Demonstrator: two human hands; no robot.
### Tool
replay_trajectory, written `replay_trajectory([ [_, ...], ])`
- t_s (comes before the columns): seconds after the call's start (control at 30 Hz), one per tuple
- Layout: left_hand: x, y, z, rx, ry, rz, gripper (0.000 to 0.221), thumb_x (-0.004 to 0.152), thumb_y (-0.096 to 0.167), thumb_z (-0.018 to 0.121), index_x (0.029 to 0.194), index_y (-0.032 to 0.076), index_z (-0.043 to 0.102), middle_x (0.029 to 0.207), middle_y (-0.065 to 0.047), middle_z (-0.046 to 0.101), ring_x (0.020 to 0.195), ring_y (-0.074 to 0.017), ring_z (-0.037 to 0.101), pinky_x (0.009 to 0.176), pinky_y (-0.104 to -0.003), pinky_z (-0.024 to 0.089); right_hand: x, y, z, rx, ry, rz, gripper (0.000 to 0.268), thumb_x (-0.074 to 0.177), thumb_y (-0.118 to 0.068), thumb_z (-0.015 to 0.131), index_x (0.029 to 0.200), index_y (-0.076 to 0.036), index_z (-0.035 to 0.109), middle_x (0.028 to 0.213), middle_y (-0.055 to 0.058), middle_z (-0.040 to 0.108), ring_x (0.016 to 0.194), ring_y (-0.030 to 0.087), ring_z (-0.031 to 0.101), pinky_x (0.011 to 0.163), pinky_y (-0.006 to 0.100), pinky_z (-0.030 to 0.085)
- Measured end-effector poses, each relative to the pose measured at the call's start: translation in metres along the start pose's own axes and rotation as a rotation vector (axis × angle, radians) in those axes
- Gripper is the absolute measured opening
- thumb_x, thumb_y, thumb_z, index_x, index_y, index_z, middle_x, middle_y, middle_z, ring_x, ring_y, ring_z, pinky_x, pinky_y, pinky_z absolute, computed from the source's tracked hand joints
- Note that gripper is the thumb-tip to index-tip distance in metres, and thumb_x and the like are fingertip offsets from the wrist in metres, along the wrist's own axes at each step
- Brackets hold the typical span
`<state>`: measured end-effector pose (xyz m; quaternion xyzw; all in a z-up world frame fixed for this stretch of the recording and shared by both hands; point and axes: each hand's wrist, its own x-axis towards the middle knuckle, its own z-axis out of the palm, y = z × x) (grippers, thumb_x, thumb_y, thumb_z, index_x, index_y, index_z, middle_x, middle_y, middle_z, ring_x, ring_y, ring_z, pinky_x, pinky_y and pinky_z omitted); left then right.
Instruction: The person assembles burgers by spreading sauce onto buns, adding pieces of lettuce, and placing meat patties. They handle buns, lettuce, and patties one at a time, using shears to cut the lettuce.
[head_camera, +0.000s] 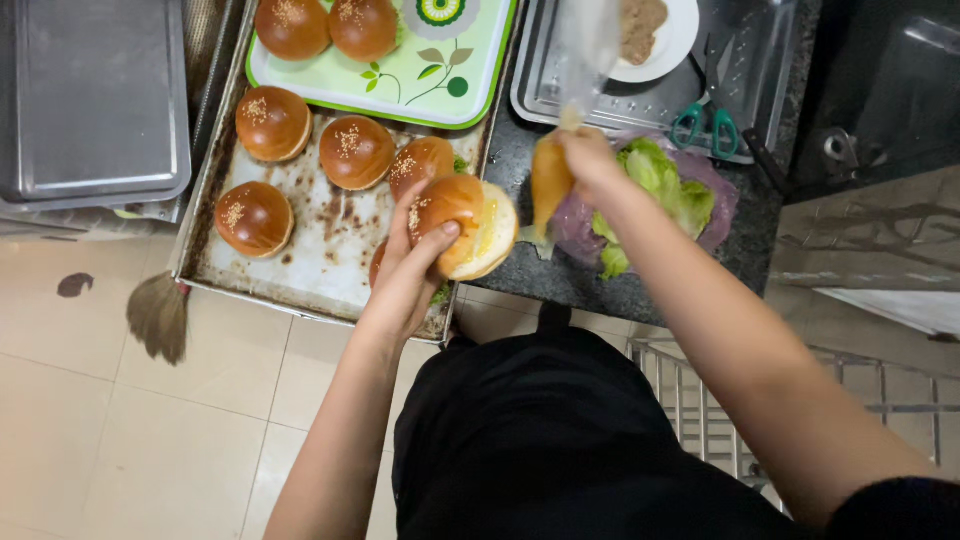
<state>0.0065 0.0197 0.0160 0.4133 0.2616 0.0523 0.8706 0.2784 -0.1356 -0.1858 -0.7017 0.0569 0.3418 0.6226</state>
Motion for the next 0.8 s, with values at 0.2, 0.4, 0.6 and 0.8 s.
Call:
replay_trajectory([
  [0.2, -0.007, -0.002, -0.007, -0.028, 0.058, -0.029, 0.074, 0.091, 0.011, 0.066, 0.157, 0.019, 0.033, 0.146, -0.013, 0.052, 0.133, -0.0251, 0.054, 0.108, -0.043, 0.048, 0.012, 0.025, 0.035, -0.003, 0.097, -0.002, 0.035, 0.098, -0.025, 0.060, 0.122, 0.000, 0.060, 0.107, 0.014, 0.070, 0.088, 0.023, 0.070, 0.074, 0.039, 0.058],
  [0.4, -0.007, -0.008, -0.005, -0.016, 0.051, -0.057, 0.077, 0.090, 0.012, 0.067, 0.156, 0.020, 0.030, 0.149, -0.014, 0.049, 0.137, -0.0258, 0.051, 0.111, -0.044, 0.044, -0.049, 0.015, -0.012, -0.321, 0.047, -0.447, 0.038, 0.099, -0.025, 0.063, 0.127, 0.000, 0.064, 0.122, 0.014, 0.072, 0.108, 0.024, 0.070, 0.094, 0.036, 0.055],
  [0.6, 0.003, -0.013, 0.009, -0.010, 0.020, -0.121, 0.076, 0.089, 0.012, 0.067, 0.156, 0.018, 0.031, 0.145, -0.012, 0.051, 0.132, -0.0247, 0.053, 0.109, -0.043, 0.045, -0.155, 0.006, -0.040, -0.827, -0.134, -0.596, 0.032, 0.094, -0.015, 0.065, 0.123, -0.003, 0.066, 0.122, 0.018, 0.070, 0.112, 0.032, 0.067, 0.098, 0.042, 0.051],
  [0.8, 0.011, -0.014, 0.014, -0.003, -0.034, -0.116, 0.076, 0.090, 0.011, 0.068, 0.156, 0.017, 0.031, 0.145, -0.013, 0.052, 0.132, -0.0248, 0.054, 0.111, -0.042, 0.044, -0.178, 0.007, -0.044, -1.011, 0.136, -0.690, 0.024, 0.090, -0.012, 0.067, 0.112, -0.004, 0.070, 0.109, 0.016, 0.072, 0.105, 0.039, 0.066, 0.097, 0.047, 0.050],
])
